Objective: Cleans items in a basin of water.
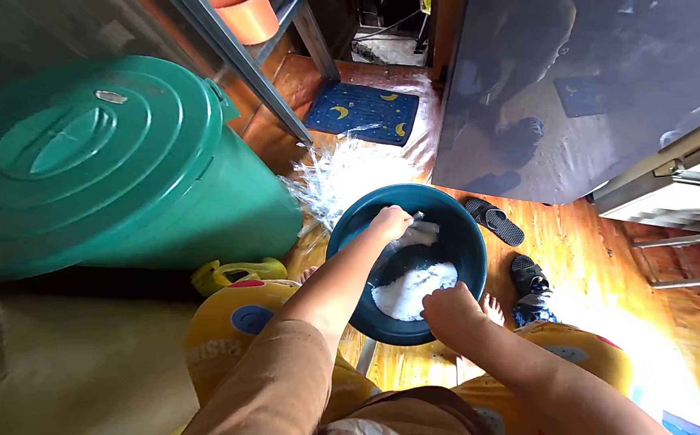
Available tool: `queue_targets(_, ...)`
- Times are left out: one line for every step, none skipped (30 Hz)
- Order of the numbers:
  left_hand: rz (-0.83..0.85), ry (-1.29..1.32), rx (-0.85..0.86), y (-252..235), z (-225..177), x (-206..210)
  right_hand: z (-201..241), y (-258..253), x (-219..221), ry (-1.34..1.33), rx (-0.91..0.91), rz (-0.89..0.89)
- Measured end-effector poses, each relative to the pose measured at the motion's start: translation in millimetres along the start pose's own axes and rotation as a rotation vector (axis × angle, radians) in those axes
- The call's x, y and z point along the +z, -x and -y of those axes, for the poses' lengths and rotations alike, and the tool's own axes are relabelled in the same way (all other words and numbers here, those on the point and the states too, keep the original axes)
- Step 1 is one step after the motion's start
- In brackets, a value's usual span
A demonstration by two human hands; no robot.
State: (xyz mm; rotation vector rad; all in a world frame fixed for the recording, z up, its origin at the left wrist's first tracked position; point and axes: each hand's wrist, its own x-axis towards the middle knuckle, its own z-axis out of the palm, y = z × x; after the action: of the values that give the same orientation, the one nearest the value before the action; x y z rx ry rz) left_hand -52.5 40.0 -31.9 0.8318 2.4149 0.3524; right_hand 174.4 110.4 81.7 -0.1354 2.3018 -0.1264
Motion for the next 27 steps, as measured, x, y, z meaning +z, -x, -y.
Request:
queue_targets(-0.014, 0.002, -0.009, 3.4, 1.6, -1.7, -1.2, -2.2, -1.6, -0.011, 0.001, -0.015)
queue_targets(-0.026, 0.019, -0.017, 6.4, 3.5, -3.1, -3.0, -5.1, -2.8, -0.043, 0.006, -0.038)
queue_targets(-0.033, 0.052, -0.026, 10.4, 4.5, -5.8, -5.6, -9.1, -3.5, -0.088, 0.008, -0.065)
queue_targets(-0.040, 0.094, -0.046, 15.1, 4.1, -9.9, -9.3, -14.2, -4.1, -0.139, 0.002, -0.096)
queue_targets(-0.055, 0.138, -0.068, 21.4, 2.3, -15.6, -13.9, -20.9, -5.0, -0.194, -0.010, -0.123)
queue_targets(-0.084, 0.179, -0.082, 27.9, 1.1, -21.4, -19.1, -29.7, -5.8, -0.248, -0.015, -0.147)
queue_targets(-0.112, 0.212, -0.084, 34.4, 0.6, -27.1, -24.8, -39.1, -5.4, -0.295, -0.013, -0.187)
queue_targets(-0.135, 0.223, -0.073, 40.5, 0.4, -32.9, -31.1, -47.6, -5.1, -0.336, 0.000, -0.237)
queue_targets(-0.151, 0.213, -0.051, 46.4, 0.1, -39.4, -37.3, -54.3, -7.1, -0.388, 0.027, -0.284)
queue_targets(-0.162, 0.188, -0.021, 52.8, -0.8, -46.7, -43.1, -58.2, -11.1, -0.451, 0.058, -0.340)
queue_targets(-0.168, 0.157, 0.015, 60.1, -3.3, -54.6, -47.8, -58.6, -16.8, -0.518, 0.085, -0.414)
queue_targets(-0.157, 0.124, 0.040, 69.4, -8.6, -64.2, -51.7, -57.5, -22.3, -0.584, 0.096, -0.497)
queue_targets(-0.137, 0.090, 0.058, 80.7, -15.5, -73.4, -54.7, -56.6, -26.4, -0.660, 0.084, -0.589)
queue_targets(-0.126, 0.061, 0.079, 92.7, -22.5, -80.7, -57.1, -56.7, -28.5, -0.761, 0.038, -0.683)
queue_targets(-0.124, 0.037, 0.096, 104.8, -29.2, -85.5, -58.7, -57.8, -29.7, -0.893, -0.030, -0.748)
queue_targets(-0.130, 0.017, 0.104, 116.2, -35.0, -87.3, -58.7, -58.7, -30.2, -1.034, -0.100, -0.776)
queue_targets(-0.148, 0.002, 0.112, 125.4, -38.7, -85.3, -56.9, -59.2, -30.2, -1.161, -0.152, -0.774)
queue_targets(-0.167, 0.005, 0.125, 131.7, -40.1, -81.3, -54.1, -59.1, -30.3, -1.246, -0.183, -0.760)
queue_targets(-0.188, 0.022, 0.138, 135.7, -39.9, -76.0, -51.2, -59.0, -30.5, -1.282, -0.191, -0.749)
queue_targets(-0.203, 0.047, 0.141, 139.0, -39.9, -70.9, -48.9, -59.5, -30.4, -1.283, -0.182, -0.745)
queue_targets(-0.201, 0.078, 0.130, 142.0, -40.9, -67.2, -47.3, -61.0, -29.8, -1.269, -0.160, -0.751)
queue_targets(-0.200, 0.118, 0.122, 143.4, -41.4, -63.3, -47.1, -63.1, -28.5, -1.251, -0.139, -0.764)
queue_targets(-0.201, 0.165, 0.118, 142.8, -41.1, -59.1, -48.0, -64.2, -27.1, -1.230, -0.128, -0.779)
queue_targets(-0.205, 0.205, 0.120, 140.5, -39.8, -54.6, -49.2, -64.3, -25.4, -1.198, -0.125, -0.796)
queue_targets(-0.207, 0.234, 0.128, 138.0, -38.8, -51.1, -49.7, -64.4, -23.7, -1.166, -0.126, -0.820)
queue_targets(-0.205, 0.249, 0.146, 135.3, -39.1, -49.4, -49.7, -64.3, -22.7, -1.137, -0.128, -0.845)
queue_targets(-0.201, 0.249, 0.177, 132.9, -41.0, -49.4, -49.9, -64.0, -22.0, -1.116, -0.126, -0.870)
